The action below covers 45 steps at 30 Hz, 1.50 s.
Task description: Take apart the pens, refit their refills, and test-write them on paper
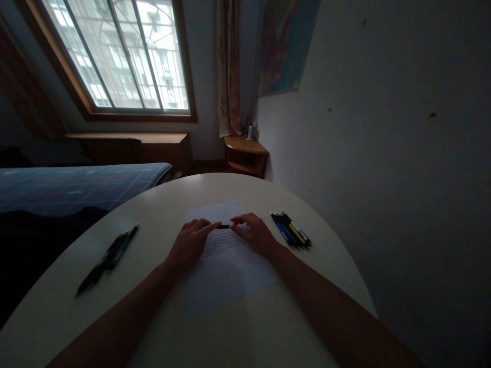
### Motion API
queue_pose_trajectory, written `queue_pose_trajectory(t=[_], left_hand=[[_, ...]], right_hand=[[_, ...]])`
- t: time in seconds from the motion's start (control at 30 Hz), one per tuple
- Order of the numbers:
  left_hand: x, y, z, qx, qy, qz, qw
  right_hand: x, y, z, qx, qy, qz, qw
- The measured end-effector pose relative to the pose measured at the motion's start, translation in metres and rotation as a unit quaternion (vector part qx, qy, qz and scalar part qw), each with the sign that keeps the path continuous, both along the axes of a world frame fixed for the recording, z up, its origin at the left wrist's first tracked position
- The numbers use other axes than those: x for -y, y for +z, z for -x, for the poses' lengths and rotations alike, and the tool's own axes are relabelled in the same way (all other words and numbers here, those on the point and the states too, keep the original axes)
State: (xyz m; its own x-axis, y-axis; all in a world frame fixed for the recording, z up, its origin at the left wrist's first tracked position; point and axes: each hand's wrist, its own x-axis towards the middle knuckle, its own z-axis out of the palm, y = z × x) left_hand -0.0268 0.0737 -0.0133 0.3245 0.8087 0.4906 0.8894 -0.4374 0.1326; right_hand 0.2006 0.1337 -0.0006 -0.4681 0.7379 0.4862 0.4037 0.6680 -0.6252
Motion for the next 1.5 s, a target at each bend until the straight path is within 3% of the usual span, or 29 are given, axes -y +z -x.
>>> queue_pose_trajectory(t=[1.5], left_hand=[[0.0012, 0.0021, -0.0013, 0.026, 0.001, 0.013, 1.000]], right_hand=[[-0.0009, -0.0031, -0.0001, -0.024, 0.018, -0.007, 1.000]])
